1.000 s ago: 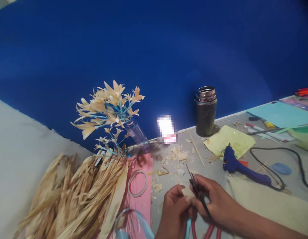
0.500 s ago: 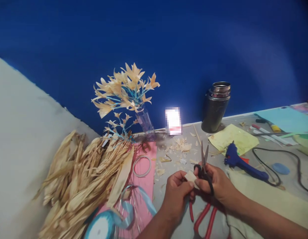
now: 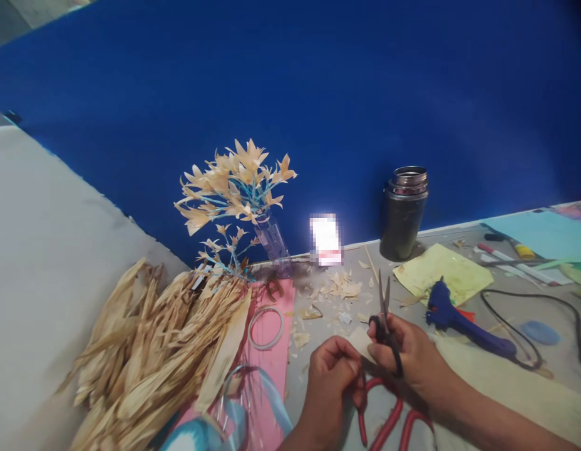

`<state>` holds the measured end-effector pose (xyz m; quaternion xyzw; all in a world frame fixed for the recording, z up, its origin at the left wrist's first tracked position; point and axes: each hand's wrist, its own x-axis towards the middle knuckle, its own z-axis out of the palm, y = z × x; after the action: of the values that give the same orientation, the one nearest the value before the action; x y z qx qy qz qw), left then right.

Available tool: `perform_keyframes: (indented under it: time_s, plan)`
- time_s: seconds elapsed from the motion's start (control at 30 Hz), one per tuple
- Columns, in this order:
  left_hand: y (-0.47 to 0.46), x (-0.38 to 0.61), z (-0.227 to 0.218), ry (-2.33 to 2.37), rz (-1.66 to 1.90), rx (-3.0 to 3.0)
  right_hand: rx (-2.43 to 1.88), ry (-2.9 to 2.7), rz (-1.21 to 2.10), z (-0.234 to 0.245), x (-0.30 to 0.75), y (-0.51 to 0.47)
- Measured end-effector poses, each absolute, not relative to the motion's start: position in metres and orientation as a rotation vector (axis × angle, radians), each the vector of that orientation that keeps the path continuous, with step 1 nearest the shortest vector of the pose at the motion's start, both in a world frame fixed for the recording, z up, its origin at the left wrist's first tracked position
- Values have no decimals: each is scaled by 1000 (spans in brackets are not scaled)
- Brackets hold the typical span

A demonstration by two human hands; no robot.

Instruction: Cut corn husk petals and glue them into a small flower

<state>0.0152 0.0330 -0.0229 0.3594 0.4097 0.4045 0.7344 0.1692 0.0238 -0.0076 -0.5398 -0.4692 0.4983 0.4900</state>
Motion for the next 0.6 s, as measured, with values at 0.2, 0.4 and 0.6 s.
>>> perform_keyframes:
  time_s: [0.2, 0.4, 0.6]
  plan:
    - [29, 17, -17, 1052, 875, 894, -1346, -1369, 1210, -7, 166, 18]
    - [33, 12, -15, 1115, 859, 1045, -1221, -1112, 1409, -10, 171, 21]
    - [35, 11, -14, 915, 820, 844, -1166, -994, 1508, -13, 170, 21]
